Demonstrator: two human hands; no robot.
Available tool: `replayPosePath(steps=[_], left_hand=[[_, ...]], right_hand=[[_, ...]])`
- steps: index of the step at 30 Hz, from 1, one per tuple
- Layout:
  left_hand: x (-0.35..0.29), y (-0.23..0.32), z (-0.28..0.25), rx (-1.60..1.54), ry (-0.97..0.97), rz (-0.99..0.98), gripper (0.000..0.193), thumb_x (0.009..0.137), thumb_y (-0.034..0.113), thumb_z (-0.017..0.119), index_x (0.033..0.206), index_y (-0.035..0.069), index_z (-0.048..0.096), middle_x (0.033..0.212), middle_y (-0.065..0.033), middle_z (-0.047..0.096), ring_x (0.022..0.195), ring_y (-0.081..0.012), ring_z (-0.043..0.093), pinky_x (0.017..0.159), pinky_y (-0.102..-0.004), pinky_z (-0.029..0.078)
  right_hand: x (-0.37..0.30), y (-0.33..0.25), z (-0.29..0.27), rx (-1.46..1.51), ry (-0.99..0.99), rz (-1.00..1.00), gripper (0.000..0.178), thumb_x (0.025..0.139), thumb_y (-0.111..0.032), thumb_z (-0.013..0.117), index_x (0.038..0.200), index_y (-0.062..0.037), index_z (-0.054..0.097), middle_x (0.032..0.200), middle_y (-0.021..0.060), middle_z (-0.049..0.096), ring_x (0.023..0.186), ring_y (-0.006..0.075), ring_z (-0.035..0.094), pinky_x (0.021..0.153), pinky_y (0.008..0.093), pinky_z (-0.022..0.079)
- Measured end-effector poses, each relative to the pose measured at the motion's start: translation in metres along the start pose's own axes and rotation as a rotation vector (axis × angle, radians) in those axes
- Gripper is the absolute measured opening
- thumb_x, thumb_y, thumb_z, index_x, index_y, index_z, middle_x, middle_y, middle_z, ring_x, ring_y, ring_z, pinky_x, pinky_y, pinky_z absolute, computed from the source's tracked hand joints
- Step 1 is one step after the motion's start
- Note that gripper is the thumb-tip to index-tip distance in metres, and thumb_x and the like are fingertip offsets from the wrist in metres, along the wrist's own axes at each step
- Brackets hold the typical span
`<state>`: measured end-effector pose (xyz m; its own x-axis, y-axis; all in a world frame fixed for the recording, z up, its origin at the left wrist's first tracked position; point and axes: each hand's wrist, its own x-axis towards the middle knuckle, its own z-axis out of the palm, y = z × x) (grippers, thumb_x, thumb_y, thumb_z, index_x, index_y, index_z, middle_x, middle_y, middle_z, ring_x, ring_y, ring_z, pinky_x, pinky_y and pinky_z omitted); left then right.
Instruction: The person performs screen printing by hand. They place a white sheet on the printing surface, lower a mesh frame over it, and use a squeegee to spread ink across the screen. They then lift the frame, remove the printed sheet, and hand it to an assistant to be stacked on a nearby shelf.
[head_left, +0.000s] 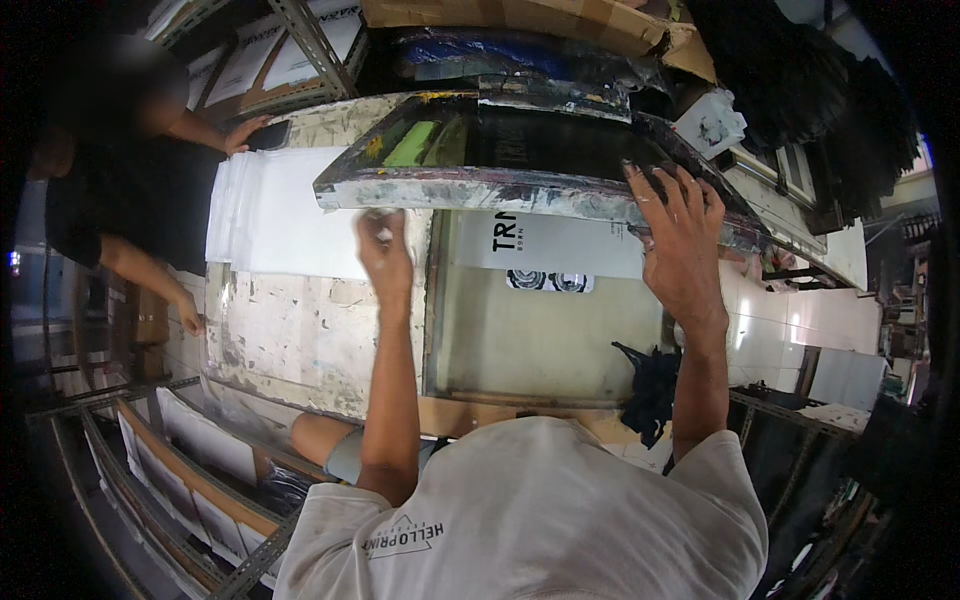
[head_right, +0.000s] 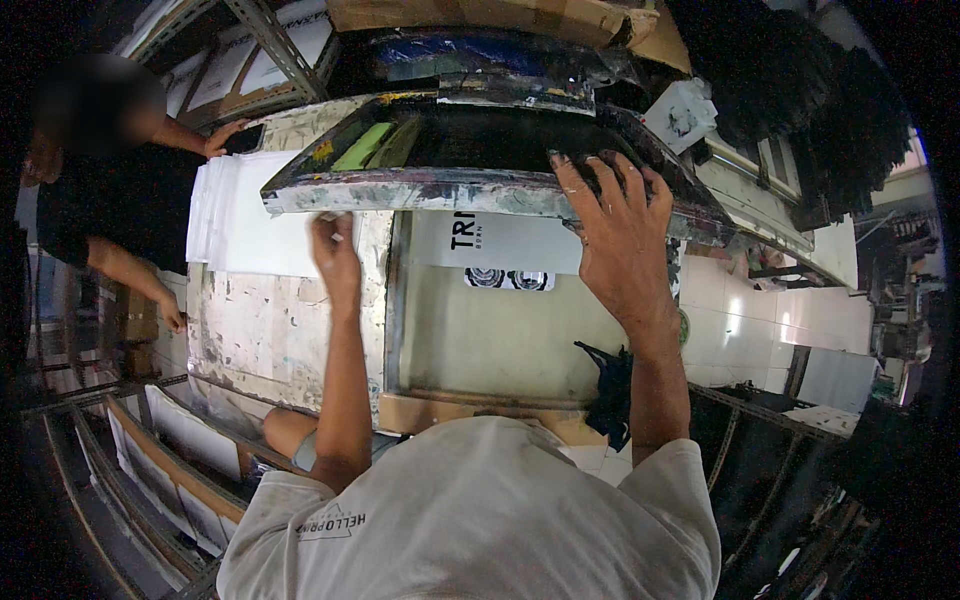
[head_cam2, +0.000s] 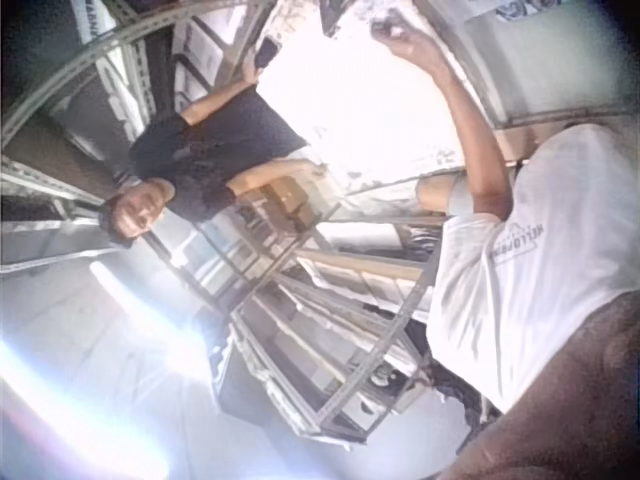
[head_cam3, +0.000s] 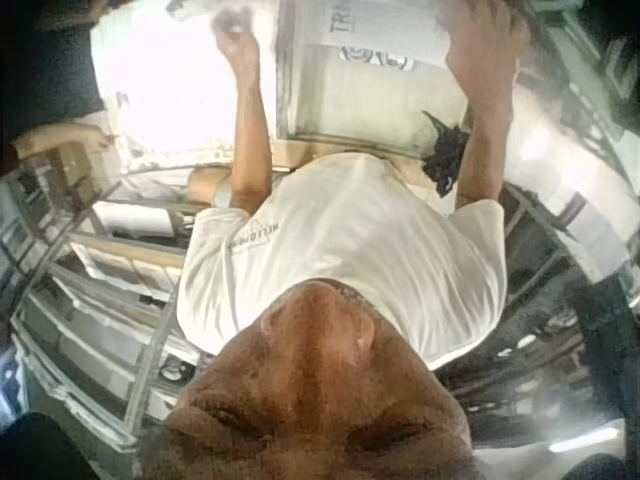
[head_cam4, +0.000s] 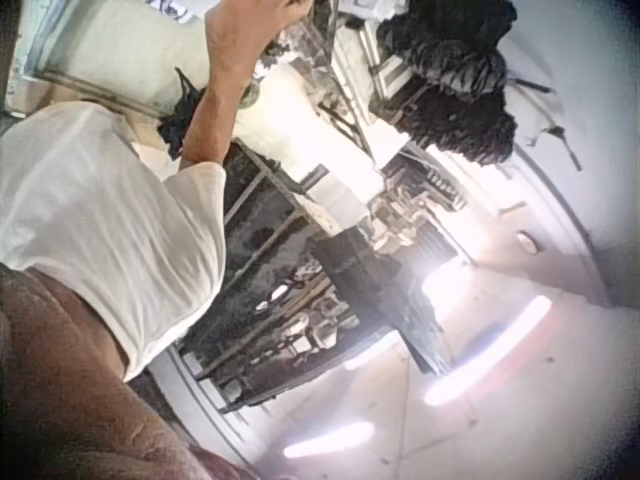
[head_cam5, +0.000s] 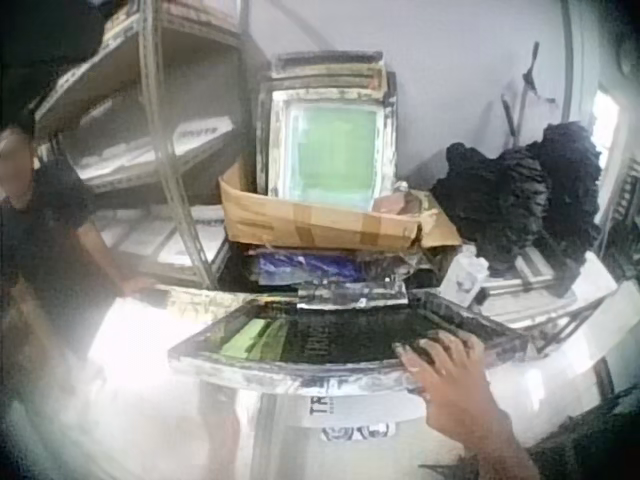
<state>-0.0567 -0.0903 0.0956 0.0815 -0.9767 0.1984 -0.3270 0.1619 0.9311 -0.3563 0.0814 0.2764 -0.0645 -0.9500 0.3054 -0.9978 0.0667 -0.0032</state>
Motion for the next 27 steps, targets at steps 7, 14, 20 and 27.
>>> replayPosePath(steps=[7,14,20,27], left_hand=[[-0.072,-0.037,0.055,0.449,-0.266,-0.082,0.042,0.087,0.02,0.075,0.122,0.006,0.055,0.078,-0.0138,0.071,0.07,-0.0341,0.067,0.069,-0.046,0.052],[-0.068,-0.03,0.064,0.036,-0.185,-0.068,0.03,0.09,-0.001,0.065,0.118,0.002,0.055,0.07,-0.0045,0.059,0.061,-0.0132,0.052,0.059,-0.0297,0.042],[-0.042,0.002,0.012,-0.198,-0.14,-0.232,0.037,0.092,-0.004,0.062,0.126,0.0,0.05,0.079,-0.0023,0.059,0.073,-0.0103,0.053,0.072,-0.0252,0.042],[-0.015,-0.071,-0.125,0.046,0.012,-0.144,0.042,0.095,-0.001,0.058,0.135,0.0,0.045,0.081,-0.001,0.059,0.078,-0.0082,0.053,0.075,-0.0242,0.042]], right_hand=[[-0.006,-0.002,-0.001,0.074,-0.01,0.013,0.075,0.079,0.002,0.067,0.149,-0.0171,0.047,0.139,0.0158,0.053,0.136,0.0342,0.042,0.113,0.0539,0.025],[-0.001,0.002,-0.005,0.063,-0.004,-0.006,0.071,0.082,-0.001,0.067,0.148,-0.0176,0.048,0.137,0.0151,0.054,0.135,0.0335,0.043,0.111,0.0529,0.026],[0.004,0.0,-0.009,0.026,-0.046,0.021,0.07,0.083,0.0,0.067,0.149,-0.017,0.048,0.14,0.0158,0.054,0.136,0.0339,0.043,0.113,0.0522,0.026],[-0.002,-0.005,-0.008,0.016,-0.085,0.053,0.075,0.08,0.002,0.066,0.15,-0.0159,0.046,0.145,0.0161,0.051,0.14,0.034,0.04,0.117,0.0517,0.024]])
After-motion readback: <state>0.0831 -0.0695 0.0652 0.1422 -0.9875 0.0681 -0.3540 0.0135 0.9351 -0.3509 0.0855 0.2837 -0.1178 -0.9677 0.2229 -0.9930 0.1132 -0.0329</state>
